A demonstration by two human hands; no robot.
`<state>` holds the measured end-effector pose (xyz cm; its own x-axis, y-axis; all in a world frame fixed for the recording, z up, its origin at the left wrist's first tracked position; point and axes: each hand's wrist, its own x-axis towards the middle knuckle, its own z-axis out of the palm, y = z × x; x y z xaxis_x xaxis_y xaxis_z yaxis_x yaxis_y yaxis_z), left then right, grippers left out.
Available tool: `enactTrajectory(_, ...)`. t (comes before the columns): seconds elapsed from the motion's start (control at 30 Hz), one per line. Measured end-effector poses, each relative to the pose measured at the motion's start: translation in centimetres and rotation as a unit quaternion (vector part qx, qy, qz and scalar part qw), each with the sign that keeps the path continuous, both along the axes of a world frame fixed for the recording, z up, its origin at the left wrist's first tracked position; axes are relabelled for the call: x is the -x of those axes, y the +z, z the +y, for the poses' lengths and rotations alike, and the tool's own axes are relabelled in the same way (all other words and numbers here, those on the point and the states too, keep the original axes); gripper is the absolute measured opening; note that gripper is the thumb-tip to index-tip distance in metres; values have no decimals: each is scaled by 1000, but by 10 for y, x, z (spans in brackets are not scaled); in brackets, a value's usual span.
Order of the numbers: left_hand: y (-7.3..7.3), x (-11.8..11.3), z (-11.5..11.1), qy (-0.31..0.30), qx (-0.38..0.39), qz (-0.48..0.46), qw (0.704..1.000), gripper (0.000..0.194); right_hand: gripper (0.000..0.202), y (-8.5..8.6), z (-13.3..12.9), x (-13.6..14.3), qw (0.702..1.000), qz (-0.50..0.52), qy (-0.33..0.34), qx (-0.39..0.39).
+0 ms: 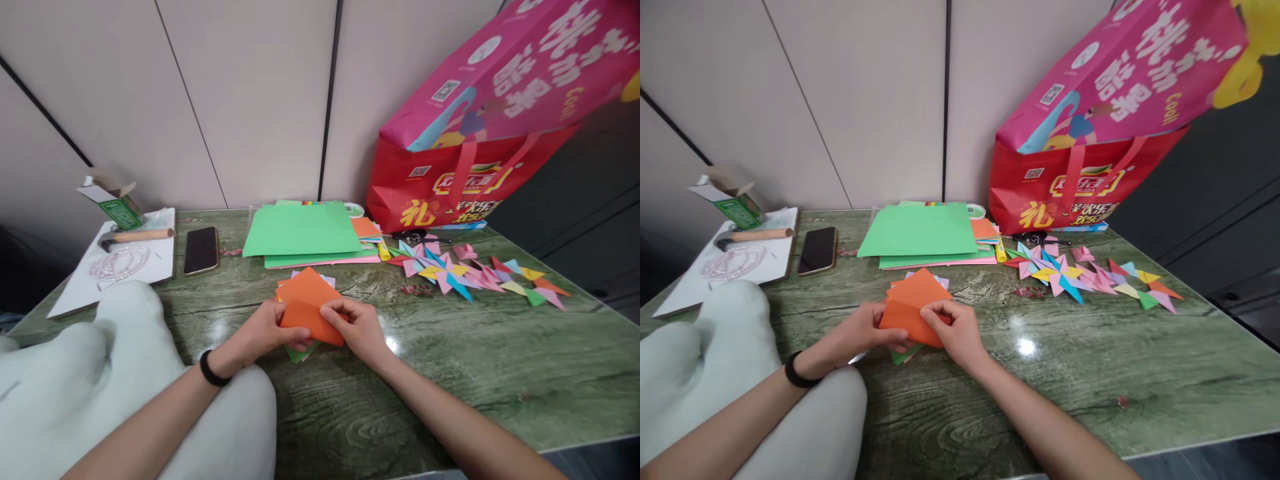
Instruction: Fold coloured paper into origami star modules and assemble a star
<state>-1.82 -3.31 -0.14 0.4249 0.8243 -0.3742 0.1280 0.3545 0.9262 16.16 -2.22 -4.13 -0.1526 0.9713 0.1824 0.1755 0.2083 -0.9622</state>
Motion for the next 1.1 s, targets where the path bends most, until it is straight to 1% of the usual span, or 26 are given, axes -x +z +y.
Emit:
enactTrajectory(0.13,-3,1,0,12,34,-1,999,29,17,0,-1,1,1000,-7,-4,-5)
enactTrajectory(0.37,-3,0,0,23,47,-19,998,27,16,-2,0,1,1000,-12,-6,-10)
enactTrajectory(0.57,-9,1,-3,9,79,-33,996,28,14,1,-1,0,1000,-13,12,-8)
enactTrajectory(0.67,-9,1,-6,9,92,-32,995,28,14,2,-2,0,1000,-18,21,-5)
enactTrajectory(0.8,-7,1,-14,-1,112,-30,993,32,12,3,-4,1,999,-25,33,2)
enactTrajectory(0.87,-7,1,-18,10,112,-24,993,34,13,3,-5,1,999,-27,41,3)
enactTrajectory(1.0,-7,0,-20,62,86,-23,994,37,13,6,-5,1,999,-24,42,-6)
enactTrajectory(1.1,-8,-1,-18,71,74,-27,994,37,13,5,-5,1,999,-21,30,-6)
